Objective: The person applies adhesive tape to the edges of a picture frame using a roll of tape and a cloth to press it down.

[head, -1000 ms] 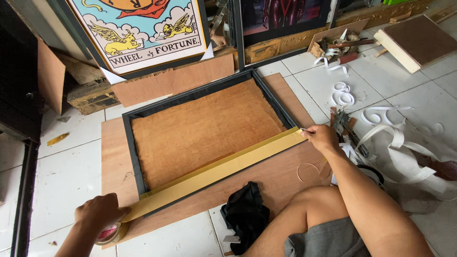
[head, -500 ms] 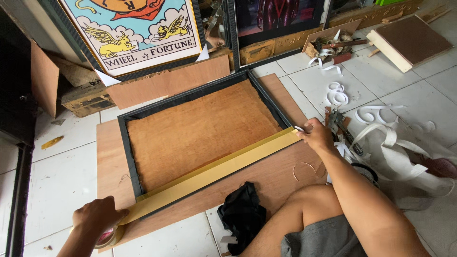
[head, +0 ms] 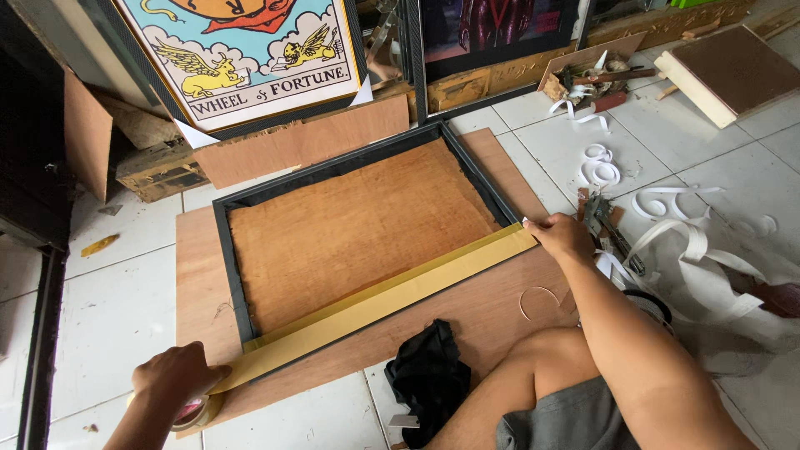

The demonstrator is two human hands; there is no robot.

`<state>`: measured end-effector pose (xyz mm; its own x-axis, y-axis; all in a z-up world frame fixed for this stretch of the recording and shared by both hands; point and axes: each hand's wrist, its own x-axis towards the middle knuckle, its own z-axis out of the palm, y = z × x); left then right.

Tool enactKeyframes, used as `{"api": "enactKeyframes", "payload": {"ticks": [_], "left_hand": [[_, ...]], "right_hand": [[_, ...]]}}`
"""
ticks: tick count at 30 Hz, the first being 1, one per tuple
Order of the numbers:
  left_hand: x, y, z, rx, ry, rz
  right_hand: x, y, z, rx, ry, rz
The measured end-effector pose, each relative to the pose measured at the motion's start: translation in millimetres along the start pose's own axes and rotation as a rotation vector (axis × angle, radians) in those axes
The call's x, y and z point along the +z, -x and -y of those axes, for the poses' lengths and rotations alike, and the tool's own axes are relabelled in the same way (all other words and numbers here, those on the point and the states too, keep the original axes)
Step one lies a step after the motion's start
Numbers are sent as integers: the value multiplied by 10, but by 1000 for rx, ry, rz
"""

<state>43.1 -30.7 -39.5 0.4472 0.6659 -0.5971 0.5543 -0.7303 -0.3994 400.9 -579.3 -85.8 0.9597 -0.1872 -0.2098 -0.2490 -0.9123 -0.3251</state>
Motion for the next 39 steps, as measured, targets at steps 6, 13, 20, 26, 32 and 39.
{"api": "enactKeyframes", "payload": {"ticks": [6,13,20,26,32,39], "left_hand": [[-14,-10,62,5,27,-19],[225,-199,152,83,102,-150],[136,-111,126,35,69,-87],[307,-293,47,44,2,-137],[419,-404,-45,35,-75,-152],[707,-704,-124,46,-121,-307]], "right_hand": [[401,-419,-527,-274,-258,5],[695,-728,-753,-348,-129,8],[691,-678,-697,-327,-100,-20],[777,-804,-779,-325,-15,-51],[695,-698,-704,-277,2,-43],[722,-780,-752,-327,81,-56]]}}
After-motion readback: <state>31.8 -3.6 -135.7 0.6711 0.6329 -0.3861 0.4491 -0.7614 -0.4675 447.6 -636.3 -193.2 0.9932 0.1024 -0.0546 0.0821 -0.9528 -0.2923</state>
